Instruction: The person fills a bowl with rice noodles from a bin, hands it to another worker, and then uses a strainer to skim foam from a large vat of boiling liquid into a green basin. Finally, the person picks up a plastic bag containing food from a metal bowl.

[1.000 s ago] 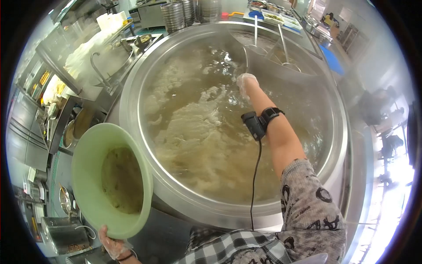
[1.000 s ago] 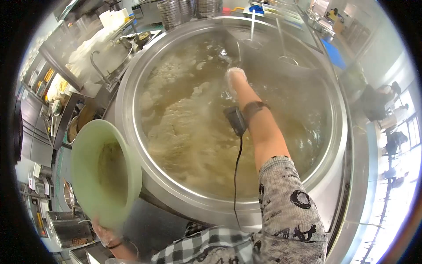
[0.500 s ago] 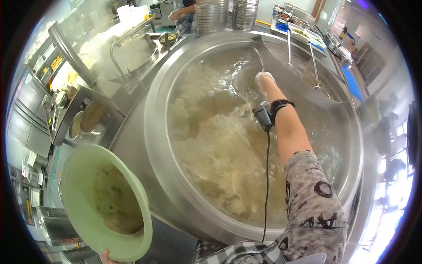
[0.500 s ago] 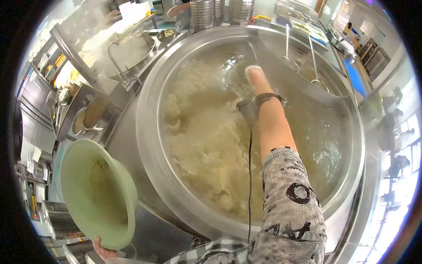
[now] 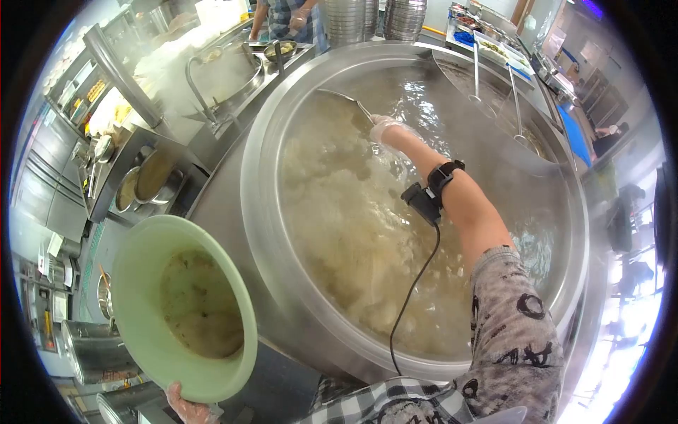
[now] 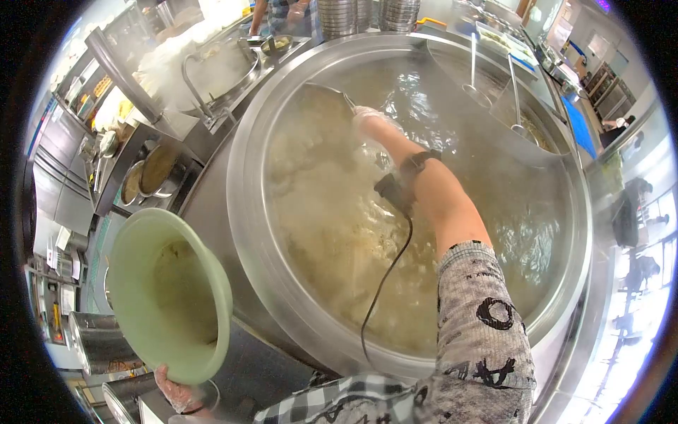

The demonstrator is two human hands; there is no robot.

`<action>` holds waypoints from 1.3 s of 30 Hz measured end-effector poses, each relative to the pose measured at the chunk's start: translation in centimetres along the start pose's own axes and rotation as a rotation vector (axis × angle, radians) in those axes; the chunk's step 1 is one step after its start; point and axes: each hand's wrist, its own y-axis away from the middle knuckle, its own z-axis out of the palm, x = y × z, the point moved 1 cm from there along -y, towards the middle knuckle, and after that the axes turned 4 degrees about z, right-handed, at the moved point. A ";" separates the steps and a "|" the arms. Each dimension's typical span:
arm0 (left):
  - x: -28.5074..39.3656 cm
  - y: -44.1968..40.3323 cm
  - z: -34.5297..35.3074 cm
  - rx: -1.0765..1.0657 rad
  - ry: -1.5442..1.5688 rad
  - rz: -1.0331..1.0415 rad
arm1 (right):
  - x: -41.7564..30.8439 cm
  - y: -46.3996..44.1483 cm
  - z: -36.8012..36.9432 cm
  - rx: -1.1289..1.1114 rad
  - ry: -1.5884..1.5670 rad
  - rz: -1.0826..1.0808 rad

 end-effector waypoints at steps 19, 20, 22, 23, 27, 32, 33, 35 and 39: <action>-0.4 -1.7 -5.1 -0.225 -1.031 0.783 | 2.4 26.9 -5.7 -0.319 0.342 -0.231; -0.6 -1.9 -5.2 -0.252 -1.124 0.869 | 2.9 27.3 -6.0 -0.311 0.330 -0.243; -0.7 -2.3 -5.4 -0.249 -1.161 0.880 | 3.3 26.7 -6.3 -0.247 0.313 -0.211; -0.7 -2.5 -5.4 -0.248 -1.172 0.884 | 3.5 25.7 -6.5 -0.182 0.293 -0.182; -1.3 -2.9 -5.3 -0.001 -0.203 0.110 | 4.7 18.4 -5.2 0.011 0.233 -0.096; -1.2 -1.2 -5.2 -0.205 -0.945 0.762 | 1.6 15.1 -2.3 -0.031 0.281 -0.003; -0.5 -0.6 -4.6 -0.224 -1.097 0.792 | 1.0 16.7 -2.6 -0.061 0.357 -0.013; 0.0 -0.6 -4.9 -0.243 -1.247 0.814 | -0.2 23.5 -5.7 -0.061 0.379 -0.025; -0.1 -2.3 -5.9 -0.188 -0.934 0.647 | 4.6 24.2 -7.9 -0.138 0.177 -0.094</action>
